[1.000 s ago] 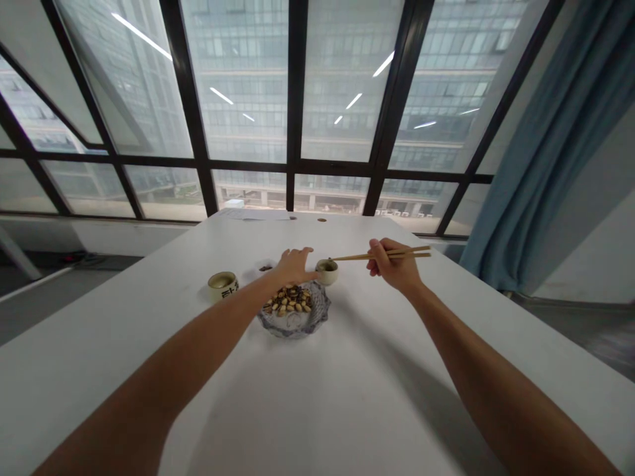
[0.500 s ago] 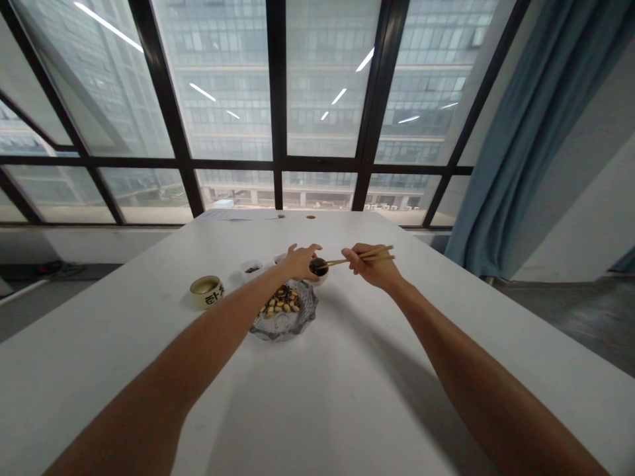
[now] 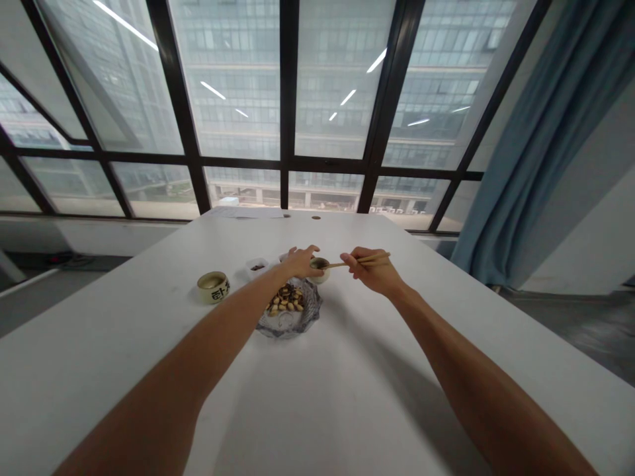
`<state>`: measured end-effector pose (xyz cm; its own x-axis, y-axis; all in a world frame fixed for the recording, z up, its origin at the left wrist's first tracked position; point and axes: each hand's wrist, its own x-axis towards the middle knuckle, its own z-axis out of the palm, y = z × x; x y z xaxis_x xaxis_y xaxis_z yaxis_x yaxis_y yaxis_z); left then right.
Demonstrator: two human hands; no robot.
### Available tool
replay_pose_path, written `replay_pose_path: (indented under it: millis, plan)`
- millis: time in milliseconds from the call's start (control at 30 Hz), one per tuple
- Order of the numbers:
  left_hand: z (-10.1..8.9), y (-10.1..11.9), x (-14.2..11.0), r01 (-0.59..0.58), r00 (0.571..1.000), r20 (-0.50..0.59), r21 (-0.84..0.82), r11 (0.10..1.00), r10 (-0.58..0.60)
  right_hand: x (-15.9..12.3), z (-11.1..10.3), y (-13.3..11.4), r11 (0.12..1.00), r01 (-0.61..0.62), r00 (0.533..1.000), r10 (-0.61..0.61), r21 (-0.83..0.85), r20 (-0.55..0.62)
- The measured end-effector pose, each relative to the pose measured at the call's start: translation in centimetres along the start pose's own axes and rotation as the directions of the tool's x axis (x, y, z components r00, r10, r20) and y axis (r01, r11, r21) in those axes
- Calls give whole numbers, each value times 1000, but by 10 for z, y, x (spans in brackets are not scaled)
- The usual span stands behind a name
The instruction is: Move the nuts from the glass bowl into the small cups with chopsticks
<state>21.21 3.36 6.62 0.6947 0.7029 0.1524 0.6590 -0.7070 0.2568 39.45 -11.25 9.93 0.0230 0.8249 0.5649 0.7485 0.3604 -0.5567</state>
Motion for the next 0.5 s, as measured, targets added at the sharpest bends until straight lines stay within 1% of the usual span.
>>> replay_pose_path:
  millis: [67, 133, 200, 233, 267, 300, 367, 433, 500]
  plan:
    - [-1, 0, -1, -7, 1000, 14, 12, 1000, 6, 0, 0, 0, 1000, 21, 1000, -21, -23, -3]
    - [-4, -3, -4, -20, 1000, 10, 24, 1000, 19, -1, -1, -1, 998, 30, 997, -33, -53, -73]
    - [-10, -11, -14, -42, 998, -52, 37, 998, 44, -2, -2, -6, 999, 24, 985, -32, -49, -167]
    - [-14, -18, -21, -53, 993, -106, 47, 997, 58, -2, -3, -9, 999, 22, 981, -26, -24, -194]
    - [-19, -26, -30, -59, 983, -170, 64, 996, 70, -3, -2, -13, 1000, 21, 982, -19, 10, -189]
    - [-23, -36, -41, -62, 968, -237, 83, 995, 80, -4, -1, -17, 999, 22, 989, -15, 49, -148]
    - [-32, -58, -68, -43, 932, -354, 123, 991, 84, -7, 4, -26, 994, 32, 999, -30, 106, -15]
    - [-36, -81, -97, 12, 900, -432, 144, 990, 52, -10, 13, -32, 990, 62, 992, -75, 130, 100]
    - [-37, -101, -126, 88, 864, -503, 136, 987, -8, -13, 22, -35, 985, 109, 979, -130, 133, 160]
